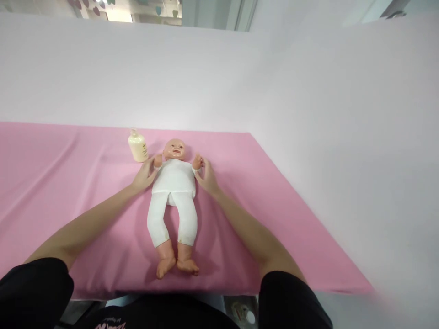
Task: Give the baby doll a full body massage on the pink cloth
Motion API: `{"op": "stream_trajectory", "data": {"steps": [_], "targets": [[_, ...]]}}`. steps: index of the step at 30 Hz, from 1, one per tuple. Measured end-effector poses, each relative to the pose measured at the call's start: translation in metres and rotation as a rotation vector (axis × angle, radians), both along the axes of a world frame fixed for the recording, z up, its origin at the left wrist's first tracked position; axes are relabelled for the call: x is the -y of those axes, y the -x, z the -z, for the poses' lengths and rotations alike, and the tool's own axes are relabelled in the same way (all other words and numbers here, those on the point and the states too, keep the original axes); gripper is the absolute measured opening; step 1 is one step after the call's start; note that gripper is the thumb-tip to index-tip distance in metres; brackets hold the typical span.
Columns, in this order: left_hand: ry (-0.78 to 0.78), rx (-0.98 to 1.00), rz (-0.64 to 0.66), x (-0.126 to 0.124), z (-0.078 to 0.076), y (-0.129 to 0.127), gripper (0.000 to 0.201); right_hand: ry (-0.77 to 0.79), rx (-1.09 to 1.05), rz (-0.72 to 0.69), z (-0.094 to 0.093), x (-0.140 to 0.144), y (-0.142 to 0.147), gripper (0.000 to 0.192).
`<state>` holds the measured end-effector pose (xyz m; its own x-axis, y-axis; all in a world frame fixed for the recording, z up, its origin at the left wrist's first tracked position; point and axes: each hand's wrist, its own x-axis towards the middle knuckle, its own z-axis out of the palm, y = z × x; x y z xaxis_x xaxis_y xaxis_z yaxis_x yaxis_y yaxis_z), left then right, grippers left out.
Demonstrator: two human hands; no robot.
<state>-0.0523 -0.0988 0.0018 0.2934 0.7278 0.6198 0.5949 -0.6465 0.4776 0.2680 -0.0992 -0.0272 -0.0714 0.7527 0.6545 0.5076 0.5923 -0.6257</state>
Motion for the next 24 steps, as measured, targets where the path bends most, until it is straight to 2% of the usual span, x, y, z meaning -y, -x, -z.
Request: {"op": "stream_trajectory", "data": {"steps": [3,5,9,13,16,18,20,22,24], "targets": [[0.025,0.193,-0.144,-0.033,0.004,-0.014,0.044,0.138,-0.177,0.034,0.0,-0.03,0.013,0.06],[0.087,0.247,-0.225,-0.055,0.008,-0.019,0.043,0.262,-0.264,0.086,0.001,-0.048,0.02,0.056],[0.35,0.181,-0.443,-0.088,0.015,-0.02,0.036,0.499,-0.38,0.22,0.003,-0.071,0.031,0.042],[0.408,0.164,-0.468,-0.099,0.016,-0.017,0.032,0.554,-0.404,0.229,0.001,-0.076,0.033,0.038],[0.387,0.187,-0.418,-0.092,0.013,-0.014,0.035,0.548,-0.424,0.207,-0.005,-0.07,0.031,0.045],[0.277,0.249,-0.293,-0.08,0.01,-0.01,0.042,0.495,-0.44,0.115,-0.01,-0.059,0.028,0.056],[0.116,0.284,-0.137,-0.059,0.006,-0.004,0.052,0.403,-0.432,-0.044,-0.014,-0.042,0.021,0.068],[0.011,0.189,-0.064,-0.032,0.003,0.003,0.058,0.319,-0.365,-0.174,-0.017,-0.021,0.013,0.073],[-0.046,0.023,-0.008,-0.003,0.002,0.01,0.057,0.249,-0.241,-0.238,-0.017,0.002,0.004,0.069]]}}
